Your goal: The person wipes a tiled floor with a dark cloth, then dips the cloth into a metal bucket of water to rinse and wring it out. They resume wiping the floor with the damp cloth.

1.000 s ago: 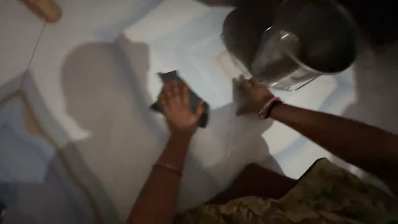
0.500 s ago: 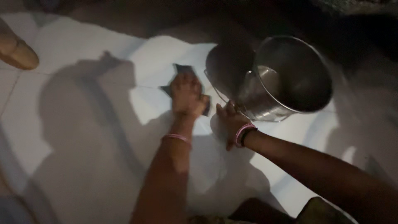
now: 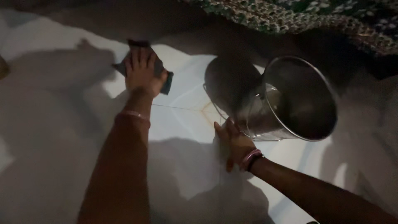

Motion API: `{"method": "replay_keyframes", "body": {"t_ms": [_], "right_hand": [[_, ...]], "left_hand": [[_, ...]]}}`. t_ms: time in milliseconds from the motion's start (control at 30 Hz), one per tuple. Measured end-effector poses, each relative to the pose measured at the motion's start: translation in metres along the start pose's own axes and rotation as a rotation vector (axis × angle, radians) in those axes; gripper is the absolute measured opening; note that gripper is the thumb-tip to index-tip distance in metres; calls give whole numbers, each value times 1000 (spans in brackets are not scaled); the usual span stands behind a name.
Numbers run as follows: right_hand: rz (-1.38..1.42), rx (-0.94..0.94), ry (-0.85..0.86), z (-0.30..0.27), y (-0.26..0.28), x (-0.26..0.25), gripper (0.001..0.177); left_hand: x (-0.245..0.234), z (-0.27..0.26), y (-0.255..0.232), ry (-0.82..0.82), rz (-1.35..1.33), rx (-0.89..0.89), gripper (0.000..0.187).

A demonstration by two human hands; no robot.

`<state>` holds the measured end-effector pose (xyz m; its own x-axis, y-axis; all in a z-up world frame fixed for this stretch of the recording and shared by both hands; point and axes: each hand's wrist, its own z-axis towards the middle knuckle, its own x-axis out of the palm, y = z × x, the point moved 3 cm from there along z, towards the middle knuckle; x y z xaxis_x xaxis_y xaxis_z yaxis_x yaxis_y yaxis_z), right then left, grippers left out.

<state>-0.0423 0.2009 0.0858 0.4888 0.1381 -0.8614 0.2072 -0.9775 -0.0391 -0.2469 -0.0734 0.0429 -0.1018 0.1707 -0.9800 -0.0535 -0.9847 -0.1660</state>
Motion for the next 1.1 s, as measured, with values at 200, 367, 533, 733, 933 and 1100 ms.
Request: {"method": "replay_keyframes", "body": {"t_ms": [200,367,533,733,933,1100], "right_hand": [[-143,-4,83,5,5,-1,166],[-256,11,149,7,11,-2,168],[-339,8,159,-4,22,-32,136],[-251,-179,-152,34,75,-61,91],[-21,42,-306,92,116,-55,92],[99,120,-474,117,125,-48,87]], "left_hand": [[-20,-14,-91,-12,-110,162,82],[-4,-65,-175,193,-112,381,69],[-1,-63,-123,-75,-142,481,65],[-1,-56,53,-15,-108,-24,73],[-9,-56,145,-128,-186,-230,78],[-3,-6,133,-156,-52,-241,71]]}}
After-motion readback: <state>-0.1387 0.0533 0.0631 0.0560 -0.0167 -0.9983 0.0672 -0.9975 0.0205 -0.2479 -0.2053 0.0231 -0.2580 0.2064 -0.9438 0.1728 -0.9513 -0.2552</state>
